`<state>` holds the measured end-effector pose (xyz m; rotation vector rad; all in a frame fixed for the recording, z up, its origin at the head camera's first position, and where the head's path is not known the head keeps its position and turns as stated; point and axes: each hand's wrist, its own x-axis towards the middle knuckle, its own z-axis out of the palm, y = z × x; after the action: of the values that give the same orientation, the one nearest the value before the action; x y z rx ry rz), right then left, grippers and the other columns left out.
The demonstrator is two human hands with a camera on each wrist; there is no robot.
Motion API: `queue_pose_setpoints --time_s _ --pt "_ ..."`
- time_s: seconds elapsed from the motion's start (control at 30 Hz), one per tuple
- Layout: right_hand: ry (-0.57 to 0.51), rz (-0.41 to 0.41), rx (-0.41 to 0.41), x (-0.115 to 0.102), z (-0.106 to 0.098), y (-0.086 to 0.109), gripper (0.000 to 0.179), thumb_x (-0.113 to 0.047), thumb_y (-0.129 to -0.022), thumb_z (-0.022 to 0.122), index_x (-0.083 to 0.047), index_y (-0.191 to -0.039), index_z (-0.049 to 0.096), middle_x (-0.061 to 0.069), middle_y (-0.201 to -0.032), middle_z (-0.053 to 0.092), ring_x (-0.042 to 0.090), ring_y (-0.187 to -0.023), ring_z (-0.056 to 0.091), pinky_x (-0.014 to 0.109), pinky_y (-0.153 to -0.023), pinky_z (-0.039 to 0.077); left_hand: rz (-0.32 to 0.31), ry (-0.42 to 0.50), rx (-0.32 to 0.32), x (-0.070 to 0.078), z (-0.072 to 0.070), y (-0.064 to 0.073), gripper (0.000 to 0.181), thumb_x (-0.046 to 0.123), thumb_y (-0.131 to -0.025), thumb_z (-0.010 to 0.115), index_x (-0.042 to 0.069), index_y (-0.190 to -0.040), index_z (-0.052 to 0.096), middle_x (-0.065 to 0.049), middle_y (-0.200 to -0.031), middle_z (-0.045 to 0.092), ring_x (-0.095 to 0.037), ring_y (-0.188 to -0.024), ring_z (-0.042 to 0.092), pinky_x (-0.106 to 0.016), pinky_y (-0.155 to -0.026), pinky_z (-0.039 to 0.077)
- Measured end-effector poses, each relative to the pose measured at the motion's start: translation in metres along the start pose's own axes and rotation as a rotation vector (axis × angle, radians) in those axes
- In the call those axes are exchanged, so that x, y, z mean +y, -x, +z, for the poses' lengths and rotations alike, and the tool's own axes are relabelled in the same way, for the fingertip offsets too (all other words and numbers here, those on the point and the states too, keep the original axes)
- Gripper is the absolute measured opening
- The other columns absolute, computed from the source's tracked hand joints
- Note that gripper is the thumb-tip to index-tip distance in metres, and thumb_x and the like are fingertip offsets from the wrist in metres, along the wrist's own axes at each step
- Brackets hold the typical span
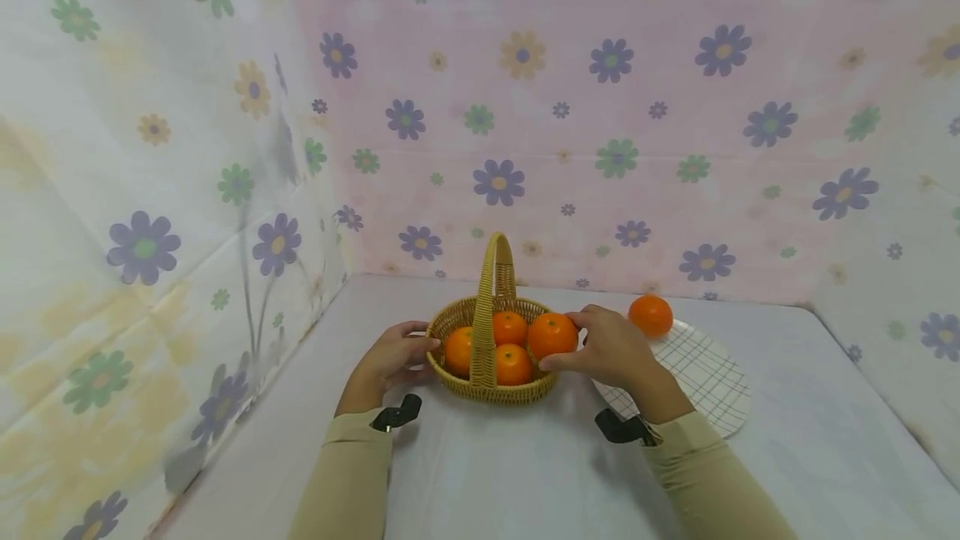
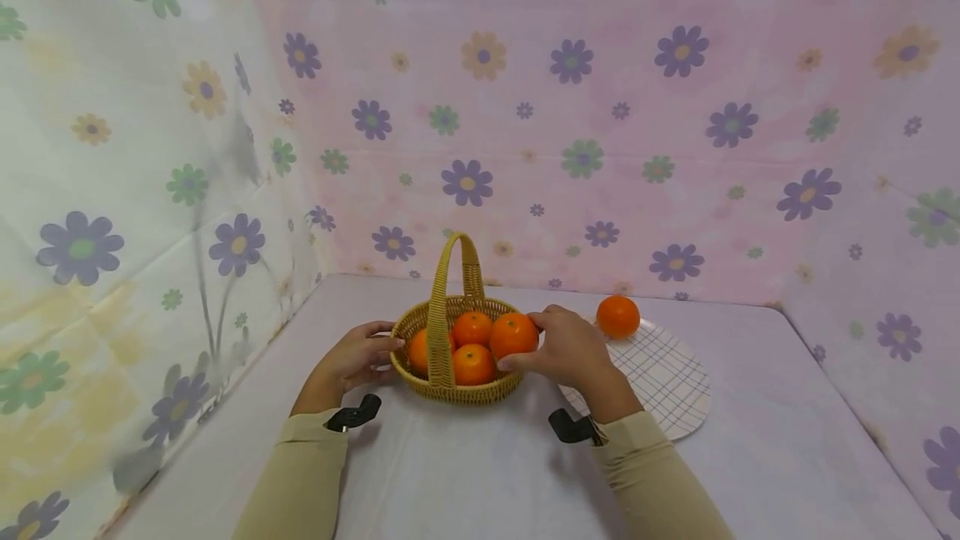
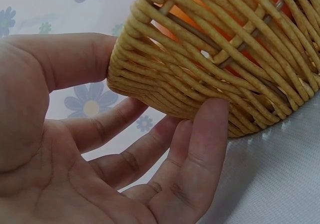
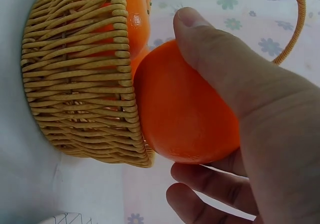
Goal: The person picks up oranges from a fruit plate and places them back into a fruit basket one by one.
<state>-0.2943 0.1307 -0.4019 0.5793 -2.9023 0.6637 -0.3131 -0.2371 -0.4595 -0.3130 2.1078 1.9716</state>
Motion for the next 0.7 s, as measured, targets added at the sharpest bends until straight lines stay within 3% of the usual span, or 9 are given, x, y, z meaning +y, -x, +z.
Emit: queue_pose_setpoints --time_s 0.37,0.53,0.7 --pt "0.013 0.069 -0.035 -0.007 0.016 -0.011 0.102 -0.082 -0.063 0.079 -0.020 -0.142 0.065 0.007 -0.126 0.064 0.024 -0.102 0.062 0.039 -0.076 0.057 0.005 -0.013 0.011 0.001 -0.002 0.001 0.056 0.018 -0.093 0.074 0.008 -0.144 0.054 -0.019 -0.133 0.066 -0.025 -0.103 0.071 -0.053 -0.095 0.059" --pt "-0.014 0.096 -0.006 -0.003 0.032 -0.013 0.102 -0.082 -0.061 0.081 -0.014 -0.135 0.070 0.009 -0.132 0.060 0.030 -0.117 0.058 0.049 -0.089 0.058 0.017 -0.006 0.009 -0.001 -0.001 0.000 0.055 0.018 -0.093 0.074 0.007 -0.143 0.054 -0.019 -0.132 0.066 -0.025 -0.101 0.072 -0.053 -0.094 0.060" --pt "-0.058 0.127 -0.004 0.003 0.042 -0.014 0.100 -0.086 -0.060 0.078 -0.013 -0.129 0.073 0.011 -0.137 0.060 0.034 -0.122 0.057 0.055 -0.097 0.056 0.019 0.010 -0.006 -0.001 0.000 0.000 0.056 0.017 -0.092 0.075 0.006 -0.143 0.054 -0.020 -0.131 0.066 -0.025 -0.099 0.072 -0.052 -0.091 0.061"
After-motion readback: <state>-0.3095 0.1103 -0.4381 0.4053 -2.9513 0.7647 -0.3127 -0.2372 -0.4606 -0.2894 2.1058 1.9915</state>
